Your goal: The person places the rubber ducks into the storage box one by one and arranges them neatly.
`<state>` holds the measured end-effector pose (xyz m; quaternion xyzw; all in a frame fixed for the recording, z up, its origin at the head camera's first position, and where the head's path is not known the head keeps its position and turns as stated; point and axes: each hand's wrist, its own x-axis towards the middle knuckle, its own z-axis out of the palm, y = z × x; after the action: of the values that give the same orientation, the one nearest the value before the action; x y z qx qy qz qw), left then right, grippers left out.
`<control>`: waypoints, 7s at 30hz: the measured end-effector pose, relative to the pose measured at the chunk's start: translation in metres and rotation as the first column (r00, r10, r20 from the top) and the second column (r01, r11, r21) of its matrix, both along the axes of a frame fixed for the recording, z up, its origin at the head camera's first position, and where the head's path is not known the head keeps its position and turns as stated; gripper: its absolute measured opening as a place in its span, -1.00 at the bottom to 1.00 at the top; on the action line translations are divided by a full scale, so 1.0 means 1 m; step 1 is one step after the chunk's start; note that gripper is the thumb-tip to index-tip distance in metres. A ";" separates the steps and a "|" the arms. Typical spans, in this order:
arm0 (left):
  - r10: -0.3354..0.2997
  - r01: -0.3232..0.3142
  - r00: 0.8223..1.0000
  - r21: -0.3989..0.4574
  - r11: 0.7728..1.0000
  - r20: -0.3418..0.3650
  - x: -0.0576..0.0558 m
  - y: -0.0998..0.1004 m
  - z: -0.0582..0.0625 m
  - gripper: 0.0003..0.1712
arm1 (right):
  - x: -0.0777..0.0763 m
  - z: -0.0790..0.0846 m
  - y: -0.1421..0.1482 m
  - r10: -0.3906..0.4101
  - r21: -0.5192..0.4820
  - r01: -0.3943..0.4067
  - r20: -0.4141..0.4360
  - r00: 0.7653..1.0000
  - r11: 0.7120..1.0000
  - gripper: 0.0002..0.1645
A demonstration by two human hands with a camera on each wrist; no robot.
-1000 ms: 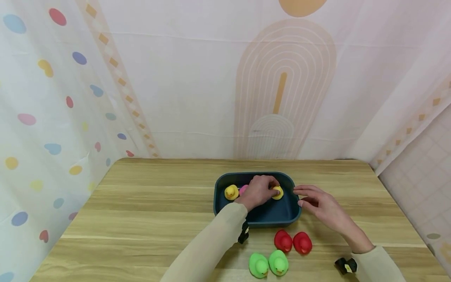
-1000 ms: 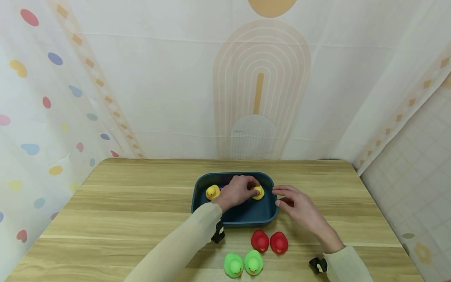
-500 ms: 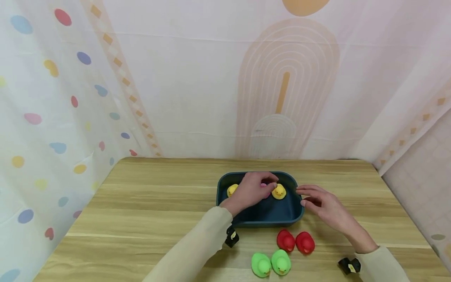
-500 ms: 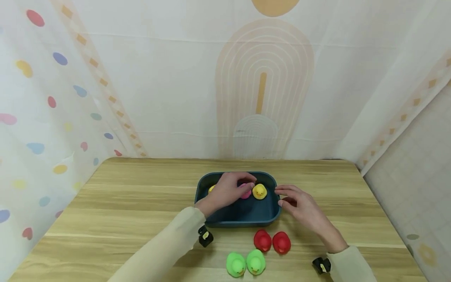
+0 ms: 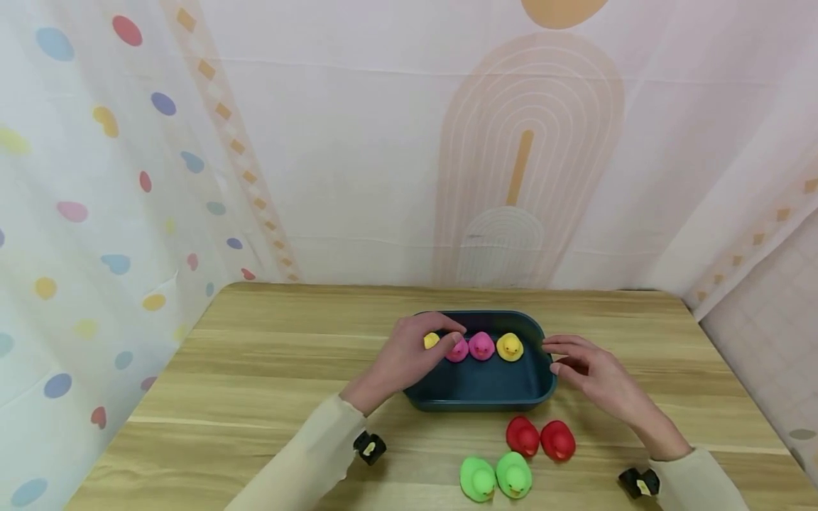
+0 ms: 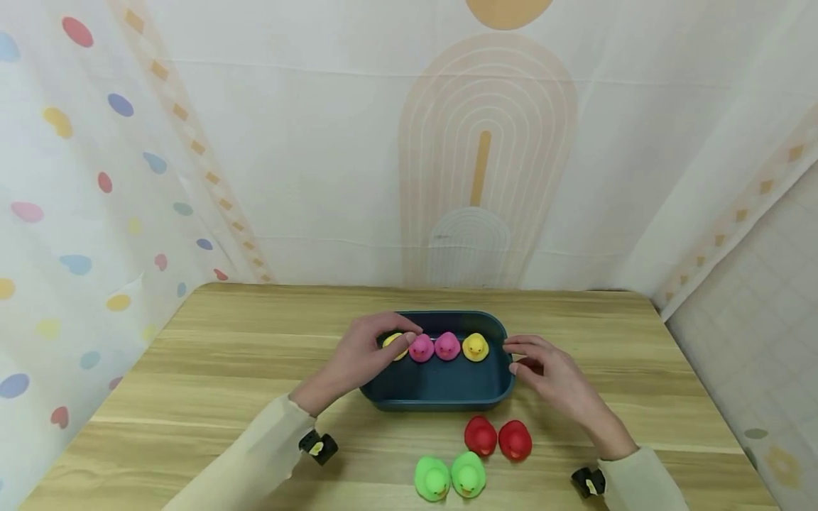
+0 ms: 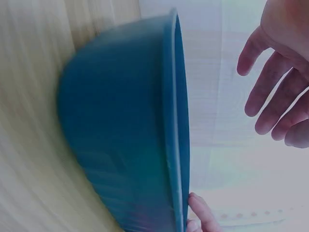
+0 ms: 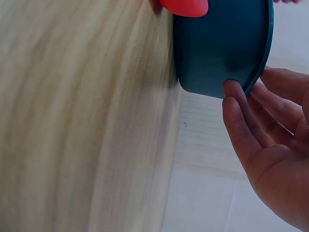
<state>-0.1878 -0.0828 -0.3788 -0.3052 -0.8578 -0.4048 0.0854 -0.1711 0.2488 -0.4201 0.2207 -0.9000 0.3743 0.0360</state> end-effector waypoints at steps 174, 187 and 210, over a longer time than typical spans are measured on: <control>0.148 -0.094 0.973 -0.284 0.954 0.176 0.032 -0.073 -0.051 -0.21 | -0.014 0.023 -0.157 0.275 0.048 -0.275 0.012 0.961 0.960 -0.79; 0.143 -0.088 0.973 -0.287 0.954 0.179 0.031 -0.073 -0.051 -0.20 | -0.025 0.017 -0.172 0.298 0.118 -0.307 0.090 0.950 0.944 -0.84; 0.136 -0.081 0.974 -0.283 0.956 0.183 0.030 -0.074 -0.052 -0.22 | -0.028 0.006 -0.180 0.292 0.115 -0.306 0.125 0.948 0.945 -0.87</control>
<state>-0.1579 -0.1569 -0.4304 -0.2240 -0.9252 -0.3055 -0.0222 -0.1990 0.0693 -0.4139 0.3366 -0.8795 0.3258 -0.0840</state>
